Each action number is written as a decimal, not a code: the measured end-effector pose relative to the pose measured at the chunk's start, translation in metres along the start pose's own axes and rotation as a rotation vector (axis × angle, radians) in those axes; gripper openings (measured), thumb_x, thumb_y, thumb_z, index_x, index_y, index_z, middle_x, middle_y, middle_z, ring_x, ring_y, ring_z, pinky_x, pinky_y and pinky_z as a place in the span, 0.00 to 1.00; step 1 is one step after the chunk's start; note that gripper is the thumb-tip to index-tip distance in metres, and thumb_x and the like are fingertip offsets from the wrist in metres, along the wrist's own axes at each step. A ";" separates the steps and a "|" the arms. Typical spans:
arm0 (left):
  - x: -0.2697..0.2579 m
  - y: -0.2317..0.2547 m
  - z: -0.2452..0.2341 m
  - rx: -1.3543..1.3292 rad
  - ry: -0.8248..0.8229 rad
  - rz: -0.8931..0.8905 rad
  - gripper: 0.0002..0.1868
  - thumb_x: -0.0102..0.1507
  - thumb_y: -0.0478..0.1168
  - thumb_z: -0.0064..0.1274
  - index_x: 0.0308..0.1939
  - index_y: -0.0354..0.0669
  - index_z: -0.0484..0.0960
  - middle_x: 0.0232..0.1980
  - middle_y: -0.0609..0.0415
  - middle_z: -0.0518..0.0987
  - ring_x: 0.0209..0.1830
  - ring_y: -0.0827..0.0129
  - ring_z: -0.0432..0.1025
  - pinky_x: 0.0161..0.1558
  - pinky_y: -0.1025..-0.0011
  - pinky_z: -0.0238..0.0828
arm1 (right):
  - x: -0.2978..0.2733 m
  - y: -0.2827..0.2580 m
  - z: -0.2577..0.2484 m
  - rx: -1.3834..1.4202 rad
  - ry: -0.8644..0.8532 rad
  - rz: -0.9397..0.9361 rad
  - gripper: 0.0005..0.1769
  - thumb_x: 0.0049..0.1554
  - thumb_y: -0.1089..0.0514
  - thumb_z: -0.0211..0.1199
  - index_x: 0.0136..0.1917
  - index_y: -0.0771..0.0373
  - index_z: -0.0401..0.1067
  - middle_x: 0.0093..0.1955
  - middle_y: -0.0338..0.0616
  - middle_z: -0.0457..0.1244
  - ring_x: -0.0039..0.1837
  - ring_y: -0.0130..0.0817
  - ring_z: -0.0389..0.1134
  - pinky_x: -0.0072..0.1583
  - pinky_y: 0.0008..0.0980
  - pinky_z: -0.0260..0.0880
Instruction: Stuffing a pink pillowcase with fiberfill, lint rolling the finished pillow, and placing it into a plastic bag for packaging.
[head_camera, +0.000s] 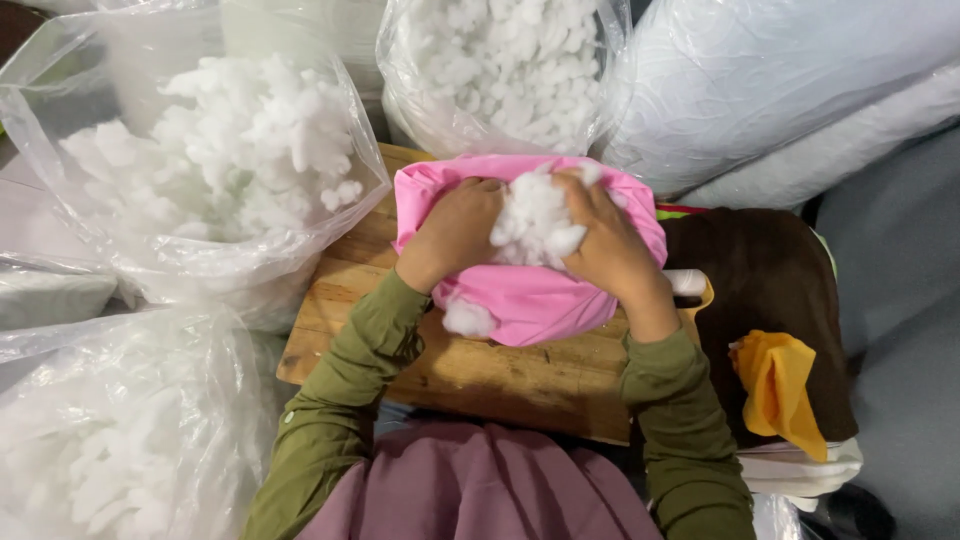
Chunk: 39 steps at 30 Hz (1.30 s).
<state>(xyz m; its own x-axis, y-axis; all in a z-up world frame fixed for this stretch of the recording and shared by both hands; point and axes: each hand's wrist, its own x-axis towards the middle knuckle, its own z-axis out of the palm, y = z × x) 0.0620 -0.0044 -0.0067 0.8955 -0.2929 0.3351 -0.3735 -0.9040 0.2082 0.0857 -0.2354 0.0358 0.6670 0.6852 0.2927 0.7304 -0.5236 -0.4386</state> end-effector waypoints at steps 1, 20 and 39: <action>0.000 -0.018 0.017 0.001 -0.001 0.003 0.27 0.46 0.33 0.64 0.49 0.31 0.83 0.46 0.41 0.83 0.47 0.43 0.78 0.45 0.56 0.78 | 0.003 0.012 0.006 0.000 0.003 0.001 0.36 0.49 0.67 0.61 0.71 0.63 0.56 0.66 0.69 0.59 0.63 0.73 0.65 0.62 0.65 0.67; -0.009 0.005 0.011 -0.079 0.140 0.271 0.20 0.65 0.51 0.57 0.56 0.46 0.78 0.57 0.46 0.77 0.55 0.46 0.73 0.50 0.53 0.71 | -0.006 -0.003 0.020 -0.143 0.034 -0.236 0.12 0.49 0.63 0.68 0.48 0.56 0.78 0.52 0.46 0.68 0.60 0.52 0.69 0.57 0.47 0.70; -0.135 0.034 -0.102 -0.269 0.342 -0.173 0.14 0.64 0.49 0.62 0.37 0.44 0.79 0.33 0.51 0.75 0.37 0.49 0.76 0.39 0.58 0.75 | -0.013 0.037 0.026 -0.095 0.204 -0.209 0.14 0.47 0.67 0.63 0.48 0.60 0.76 0.53 0.45 0.67 0.58 0.49 0.69 0.60 0.44 0.69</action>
<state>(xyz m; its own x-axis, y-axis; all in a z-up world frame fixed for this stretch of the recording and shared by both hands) -0.0966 0.0363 0.0492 0.8358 0.0155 0.5488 -0.3159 -0.8040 0.5037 0.1002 -0.2508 -0.0059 0.5094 0.6723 0.5371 0.8591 -0.4335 -0.2721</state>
